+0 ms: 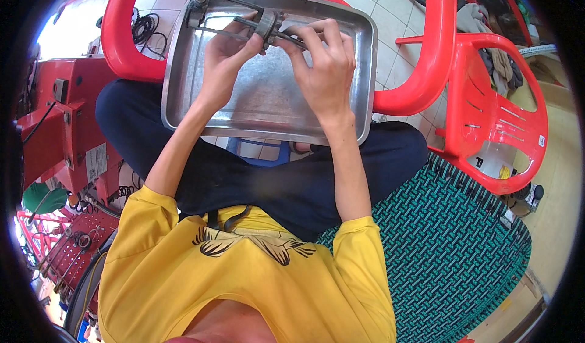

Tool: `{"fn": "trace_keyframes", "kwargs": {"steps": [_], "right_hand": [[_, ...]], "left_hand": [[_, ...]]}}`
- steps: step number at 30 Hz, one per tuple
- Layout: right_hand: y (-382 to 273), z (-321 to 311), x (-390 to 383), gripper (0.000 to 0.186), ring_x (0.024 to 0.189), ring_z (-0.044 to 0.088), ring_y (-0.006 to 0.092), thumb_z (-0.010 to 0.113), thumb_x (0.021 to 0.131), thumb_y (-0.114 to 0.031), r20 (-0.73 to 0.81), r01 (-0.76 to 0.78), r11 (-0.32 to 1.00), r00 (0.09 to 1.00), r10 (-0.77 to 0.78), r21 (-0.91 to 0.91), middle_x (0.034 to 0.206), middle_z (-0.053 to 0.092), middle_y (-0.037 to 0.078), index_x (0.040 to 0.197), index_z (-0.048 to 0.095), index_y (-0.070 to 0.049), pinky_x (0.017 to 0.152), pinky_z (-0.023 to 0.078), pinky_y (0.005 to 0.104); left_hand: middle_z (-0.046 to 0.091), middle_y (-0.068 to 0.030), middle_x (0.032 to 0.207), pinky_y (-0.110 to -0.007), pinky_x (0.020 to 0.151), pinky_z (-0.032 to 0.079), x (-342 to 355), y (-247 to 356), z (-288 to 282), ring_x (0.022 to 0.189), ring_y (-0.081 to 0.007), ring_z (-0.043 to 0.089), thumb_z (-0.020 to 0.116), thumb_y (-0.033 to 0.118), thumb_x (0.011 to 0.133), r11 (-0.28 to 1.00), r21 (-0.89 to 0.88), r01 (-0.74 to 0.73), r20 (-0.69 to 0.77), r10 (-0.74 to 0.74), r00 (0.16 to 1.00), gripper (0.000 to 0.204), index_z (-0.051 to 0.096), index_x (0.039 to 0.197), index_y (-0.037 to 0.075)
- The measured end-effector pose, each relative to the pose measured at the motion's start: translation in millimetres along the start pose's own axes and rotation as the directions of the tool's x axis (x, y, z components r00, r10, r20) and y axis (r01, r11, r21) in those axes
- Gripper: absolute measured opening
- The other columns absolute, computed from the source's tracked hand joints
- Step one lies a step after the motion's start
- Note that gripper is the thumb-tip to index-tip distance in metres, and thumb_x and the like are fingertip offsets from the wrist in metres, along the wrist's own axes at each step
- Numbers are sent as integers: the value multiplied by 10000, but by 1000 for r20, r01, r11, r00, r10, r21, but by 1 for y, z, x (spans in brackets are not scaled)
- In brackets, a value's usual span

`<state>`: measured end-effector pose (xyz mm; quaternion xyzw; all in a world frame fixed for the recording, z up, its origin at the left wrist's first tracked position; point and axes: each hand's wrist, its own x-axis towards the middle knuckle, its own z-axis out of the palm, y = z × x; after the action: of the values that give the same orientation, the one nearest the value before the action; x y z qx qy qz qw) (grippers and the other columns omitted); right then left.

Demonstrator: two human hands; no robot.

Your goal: The person assembles a small mechanical component by inserting metal pins and connecting metal plates while holding the assembly over a metal tray.

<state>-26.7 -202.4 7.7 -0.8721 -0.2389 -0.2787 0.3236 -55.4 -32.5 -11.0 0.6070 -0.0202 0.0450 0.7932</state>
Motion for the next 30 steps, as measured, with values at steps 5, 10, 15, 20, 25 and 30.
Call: {"fn": "trace_keyframes", "kwargs": {"steps": [5,10,15,20,25,30], "right_hand": [[3,1,-4,115,656,620,238,798,830,-146,6,-38,994,999,38,106,813,629,20,925,749,-102,578,455,366],[5,4,-8,118,597,641,231,792,843,-156,61,-102,989,993,96,109,773,679,25,935,736,-107,551,465,356],[-6,0,-3,96,576,636,240,778,859,-173,40,-75,989,997,71,124,756,718,17,926,727,-126,545,457,334],[4,2,-5,101,571,637,236,779,857,-181,44,-18,994,999,13,104,774,725,31,891,708,-117,554,451,336],[2,0,-6,89,593,647,251,772,858,-162,127,-84,995,989,77,50,782,728,29,876,703,-108,577,456,348],[-2,0,-3,78,624,667,249,751,881,-154,34,-66,992,997,63,111,754,720,48,907,699,-101,615,471,348]], "left_hand": [[689,-119,1147,-313,812,511,2,-2,-1,927,-157,652,699,247,979,999,-48,1,9,-1,1000,473,587,1307,-75],[697,-99,1137,-303,834,529,4,-4,-3,962,-141,664,735,235,957,997,-70,40,39,-38,999,495,579,1329,-52],[708,-80,1108,-286,836,533,4,-8,-7,965,-119,668,746,232,954,998,-62,28,39,-26,999,507,568,1345,-37],[708,-81,1096,-281,830,527,3,-7,-5,957,-112,663,737,224,960,997,-61,49,57,-46,997,469,579,1318,-34],[703,-96,1110,-293,825,519,4,-9,-4,950,-128,657,719,234,969,999,-26,21,38,-20,999,417,619,1255,-53],[715,-102,1092,-292,820,520,4,-7,-3,948,-137,674,709,222,974,1000,-28,-1,-9,1,1000,388,621,1245,-42]]}}
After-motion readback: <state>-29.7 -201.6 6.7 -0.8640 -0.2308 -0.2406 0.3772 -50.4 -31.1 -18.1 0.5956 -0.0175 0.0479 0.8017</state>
